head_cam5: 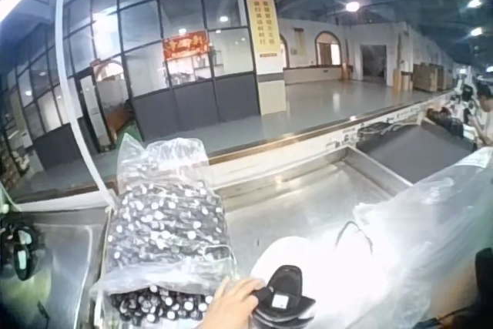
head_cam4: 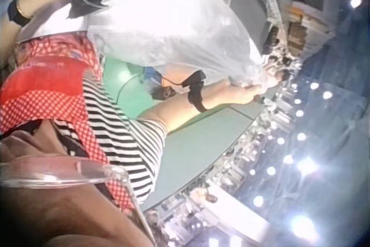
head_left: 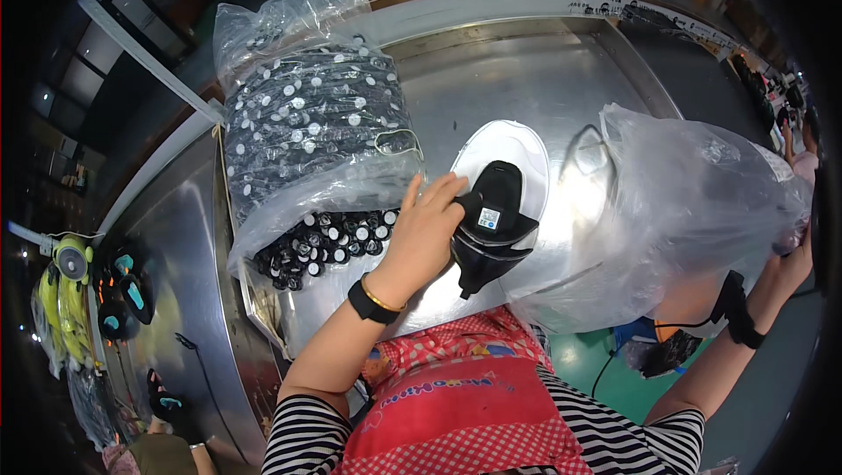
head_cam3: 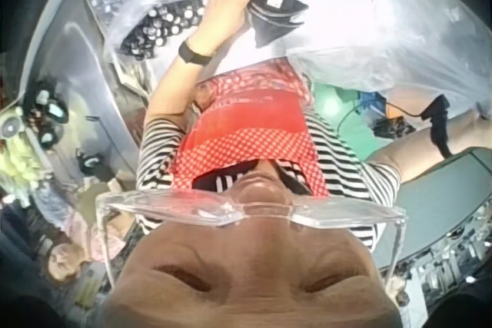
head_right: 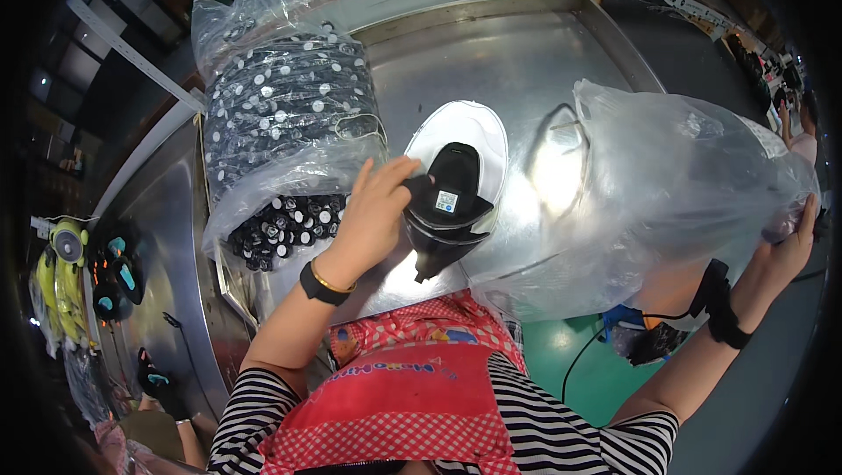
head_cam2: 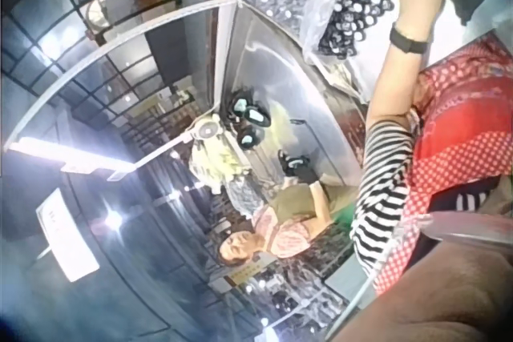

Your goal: Assembling shoe components by taking uppers and attachments from bags and joining them at a factory workstation.

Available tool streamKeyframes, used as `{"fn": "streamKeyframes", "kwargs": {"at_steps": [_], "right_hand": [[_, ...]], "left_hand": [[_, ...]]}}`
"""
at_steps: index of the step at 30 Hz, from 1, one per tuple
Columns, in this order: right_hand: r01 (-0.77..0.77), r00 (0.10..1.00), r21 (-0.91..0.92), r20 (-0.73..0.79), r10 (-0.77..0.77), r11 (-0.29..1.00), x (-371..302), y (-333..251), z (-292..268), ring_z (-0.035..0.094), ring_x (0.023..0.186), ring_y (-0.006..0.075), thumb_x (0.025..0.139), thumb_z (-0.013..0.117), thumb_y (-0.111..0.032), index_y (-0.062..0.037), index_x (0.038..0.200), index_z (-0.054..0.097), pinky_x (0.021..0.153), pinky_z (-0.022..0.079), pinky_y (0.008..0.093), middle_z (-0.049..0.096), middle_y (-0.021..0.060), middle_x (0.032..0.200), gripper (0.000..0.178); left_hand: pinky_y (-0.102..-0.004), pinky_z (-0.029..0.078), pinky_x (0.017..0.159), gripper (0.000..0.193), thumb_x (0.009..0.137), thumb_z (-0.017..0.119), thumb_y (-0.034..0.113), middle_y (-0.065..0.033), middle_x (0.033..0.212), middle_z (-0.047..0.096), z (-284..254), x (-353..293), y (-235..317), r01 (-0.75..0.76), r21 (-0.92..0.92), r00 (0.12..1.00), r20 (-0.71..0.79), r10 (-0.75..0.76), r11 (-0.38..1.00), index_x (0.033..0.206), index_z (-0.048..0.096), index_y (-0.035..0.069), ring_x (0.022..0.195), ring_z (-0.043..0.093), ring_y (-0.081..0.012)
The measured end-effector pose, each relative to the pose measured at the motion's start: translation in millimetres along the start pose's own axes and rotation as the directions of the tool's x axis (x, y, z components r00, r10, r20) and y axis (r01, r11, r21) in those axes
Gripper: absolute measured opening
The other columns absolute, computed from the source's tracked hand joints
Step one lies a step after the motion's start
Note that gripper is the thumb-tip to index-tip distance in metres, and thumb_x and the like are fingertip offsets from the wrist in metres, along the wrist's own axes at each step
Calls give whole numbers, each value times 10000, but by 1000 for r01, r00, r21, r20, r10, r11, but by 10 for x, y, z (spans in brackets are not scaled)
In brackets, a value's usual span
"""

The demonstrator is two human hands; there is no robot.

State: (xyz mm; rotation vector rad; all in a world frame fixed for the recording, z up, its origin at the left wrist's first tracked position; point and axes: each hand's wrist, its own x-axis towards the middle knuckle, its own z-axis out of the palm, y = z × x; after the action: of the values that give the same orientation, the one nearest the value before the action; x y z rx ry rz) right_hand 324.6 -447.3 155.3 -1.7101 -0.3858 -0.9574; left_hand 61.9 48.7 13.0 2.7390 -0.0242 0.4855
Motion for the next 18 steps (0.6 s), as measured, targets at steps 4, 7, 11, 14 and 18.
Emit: {"fn": "streamKeyframes", "kwargs": {"at_steps": [4,7,11,14,18], "right_hand": [[-512,859,239,142,491,825,-372,-864,319,626,913,162,870,607,-158,24,1142,572,792,498,288,633,97,1032,329],[-537,712,-45,511,481,843,-1110,-1611,717,622,872,128,818,696,-242,-4,1072,583,742,493,278,634,63,1017,366],[-851,221,-81,842,492,519,-1800,-2164,1207,585,779,93,730,764,-236,-1,1129,545,694,480,230,610,24,939,512],[-912,239,18,836,494,410,-1818,-2222,1262,566,742,87,752,747,-235,-7,1107,547,653,471,218,597,12,901,467],[-711,609,114,593,526,694,-1743,-2045,1173,564,655,68,855,674,-300,-24,1065,548,593,462,190,591,25,931,370]], "left_hand": [[-537,238,1093,462,742,617,73,-191,1380,420,-347,117,275,-8,-264,989,-142,-30,965,1190,515,14,1328,345,-363],[-564,149,1103,879,644,772,264,-239,1483,249,-239,298,706,-350,-660,923,-364,125,665,1382,362,20,1374,222,-430],[-566,44,1112,931,692,768,340,-239,1519,136,33,293,1224,-321,-740,908,-63,415,590,1433,291,39,1419,50,-414],[-478,251,1089,809,754,747,390,-219,1447,325,282,69,1379,-154,-927,923,-12,384,341,1375,389,16,1395,231,-335],[-345,448,884,510,783,699,162,-170,1129,603,257,67,1224,378,-921,900,342,271,-95,1219,500,-13,1052,575,-240]]}}
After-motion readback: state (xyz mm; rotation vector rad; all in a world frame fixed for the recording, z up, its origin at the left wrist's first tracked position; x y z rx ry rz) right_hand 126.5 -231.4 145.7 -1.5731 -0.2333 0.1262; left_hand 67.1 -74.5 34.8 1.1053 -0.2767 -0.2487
